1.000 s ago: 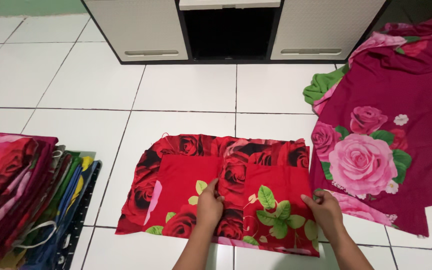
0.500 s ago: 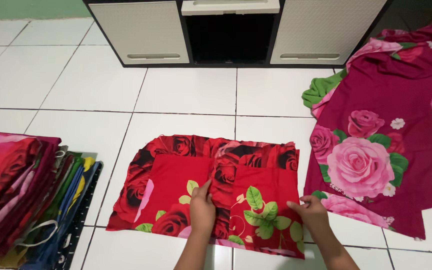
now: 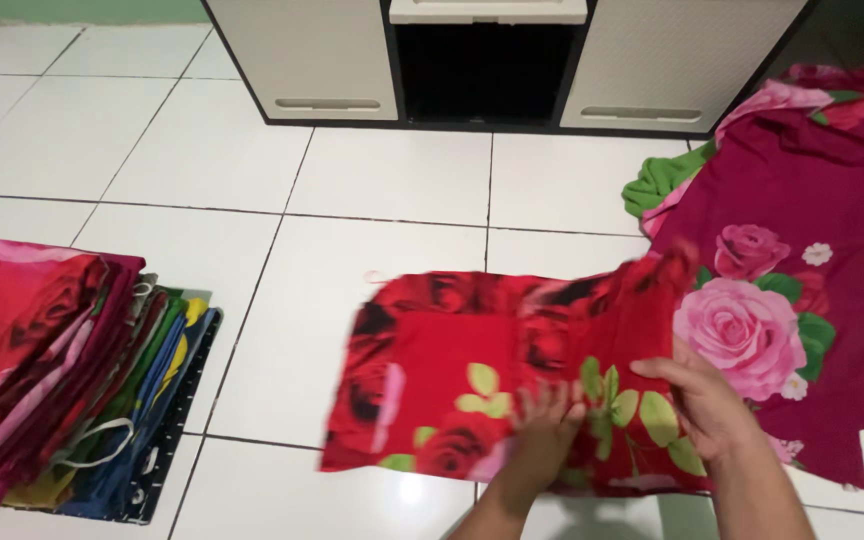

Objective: The person folds several pieces of floral-patterned fabric and a green t-shirt on a tiled floor. Each item is unfolded, smoothed, folded into a compact rectangle, and stacked on a growing pile to the left.

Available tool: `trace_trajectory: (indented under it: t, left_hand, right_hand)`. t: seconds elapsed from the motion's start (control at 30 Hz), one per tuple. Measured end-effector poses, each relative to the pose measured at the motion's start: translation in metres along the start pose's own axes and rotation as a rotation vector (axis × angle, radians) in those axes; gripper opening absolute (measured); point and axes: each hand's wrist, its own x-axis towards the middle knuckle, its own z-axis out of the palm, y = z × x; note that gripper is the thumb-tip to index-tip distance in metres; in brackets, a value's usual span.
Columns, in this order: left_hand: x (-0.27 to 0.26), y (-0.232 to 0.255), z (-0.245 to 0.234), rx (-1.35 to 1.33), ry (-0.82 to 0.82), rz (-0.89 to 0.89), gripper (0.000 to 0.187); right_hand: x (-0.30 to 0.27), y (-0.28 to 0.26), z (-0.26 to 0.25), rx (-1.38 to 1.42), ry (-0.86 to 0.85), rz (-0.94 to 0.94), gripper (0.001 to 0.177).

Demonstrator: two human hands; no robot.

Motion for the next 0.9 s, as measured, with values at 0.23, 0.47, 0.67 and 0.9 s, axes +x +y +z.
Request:
trace_trajectory:
  t: [0.23, 0.47, 0.67, 0.9]
  left_hand:
    - [0.0, -0.023, -0.14, -1.241, -0.085, -0.487, 0.074]
    - [-0.04, -0.067, -0.225, -0.657, 0.226, -0.653, 0.062]
    - [-0.031, -0.073, -0.229, -0.5, 0.37, -0.41, 0.048]
    - [-0.029, -0.067, -0.233, 0.197, 0.459, -0.607, 0.075]
  right_hand:
    - [0.014, 0.023, 0.133, -0.613, 0.016, -0.124, 0.112]
    - [0.025, 0.149, 0.183, -0.722, -0.402, 0.008, 0.099]
    - [0.029, 0.172, 0.108, -0.829, 0.01, -0.158, 0.069]
    - [0.055, 0.176, 0.058, -1.153, 0.629, -0.32, 0.083]
